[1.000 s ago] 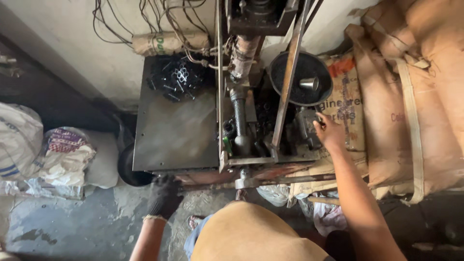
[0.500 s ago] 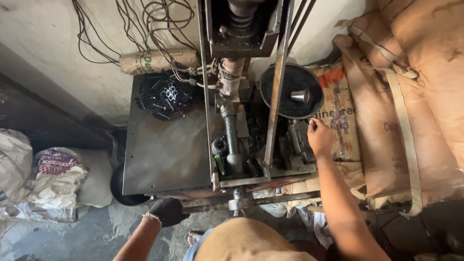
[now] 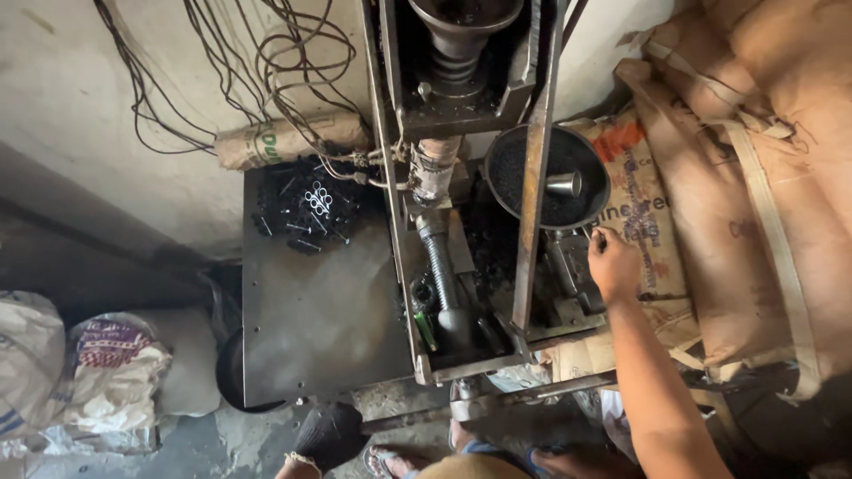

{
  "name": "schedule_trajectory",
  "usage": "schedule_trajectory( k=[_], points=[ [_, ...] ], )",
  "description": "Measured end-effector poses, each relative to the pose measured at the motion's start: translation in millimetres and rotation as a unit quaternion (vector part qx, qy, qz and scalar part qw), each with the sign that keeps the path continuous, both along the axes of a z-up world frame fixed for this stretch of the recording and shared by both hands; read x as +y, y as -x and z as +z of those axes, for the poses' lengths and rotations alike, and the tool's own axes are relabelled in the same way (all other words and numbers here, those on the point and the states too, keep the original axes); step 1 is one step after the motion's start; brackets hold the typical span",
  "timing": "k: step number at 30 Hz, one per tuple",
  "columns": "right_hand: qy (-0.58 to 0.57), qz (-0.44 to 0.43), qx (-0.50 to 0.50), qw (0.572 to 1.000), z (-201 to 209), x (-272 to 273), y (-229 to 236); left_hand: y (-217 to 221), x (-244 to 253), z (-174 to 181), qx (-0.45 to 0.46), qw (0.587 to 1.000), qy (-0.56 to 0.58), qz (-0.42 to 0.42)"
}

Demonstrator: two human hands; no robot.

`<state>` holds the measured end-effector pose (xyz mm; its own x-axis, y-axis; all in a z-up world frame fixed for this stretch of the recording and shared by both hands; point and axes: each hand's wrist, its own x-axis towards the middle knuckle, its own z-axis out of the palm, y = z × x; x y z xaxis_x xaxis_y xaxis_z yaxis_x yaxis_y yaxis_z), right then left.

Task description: The person operates a manual press machine by placing a metal die into the press, pulling a lever to activate the press, and then removing the die. This process is repeated multiple times throughout the video.

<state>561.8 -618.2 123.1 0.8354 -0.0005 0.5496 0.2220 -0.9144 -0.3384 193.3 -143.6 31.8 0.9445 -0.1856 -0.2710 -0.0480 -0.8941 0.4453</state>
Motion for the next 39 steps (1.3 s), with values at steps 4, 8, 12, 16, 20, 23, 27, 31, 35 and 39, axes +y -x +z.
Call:
schedule_trajectory(
  k=[4, 8, 12, 16, 20, 23, 27, 31, 35, 39],
  points=[
    [-0.014, 0.000, -0.005, 1.000, 8.5, 5.1, 1.2, -28.0, 16.6, 1.7, 0.013, 1.000, 0.020, -0.015],
    [-0.045, 0.009, 0.020, 0.999, 15.4, 10.7, 6.7, -26.4, 22.8, 3.2, 0.013, 0.999, 0.024, -0.035],
    [-0.053, 0.019, 0.034, 0.998, 22.6, 9.2, 11.3, -3.4, 9.9, 7.4, -0.104, 0.991, 0.063, -0.054],
    [-0.047, 0.017, 0.049, 0.998, 16.6, 6.6, 8.0, -1.1, 3.5, 14.7, -0.129, 0.991, 0.015, -0.031],
    [-0.024, 0.009, 0.036, 0.999, 6.2, -1.9, -2.8, -0.1, -2.3, 22.5, -0.154, 0.988, -0.015, 0.002],
    [-0.021, 0.010, 0.042, 0.999, 2.5, -2.4, -2.9, 4.0, -11.4, 32.4, -0.083, 0.993, -0.075, 0.045],
    [-0.067, -0.011, 0.075, 0.995, 12.1, -0.3, -3.4, 4.1, -19.2, 44.0, -0.057, 0.990, -0.086, 0.101],
    [-0.100, 0.017, 0.274, 0.956, 13.0, -20.1, -11.9, 0.8, -2.3, 38.1, -0.013, 1.000, -0.004, 0.018],
    [0.124, 0.072, 0.311, 0.939, -19.8, -64.5, -7.5, -0.2, 16.0, 25.6, 0.044, 0.999, 0.018, -0.012],
    [0.043, 0.023, 0.378, 0.924, -60.8, -108.2, 34.8, 3.5, 11.3, 25.0, 0.070, 0.997, -0.011, 0.025]
  ],
)
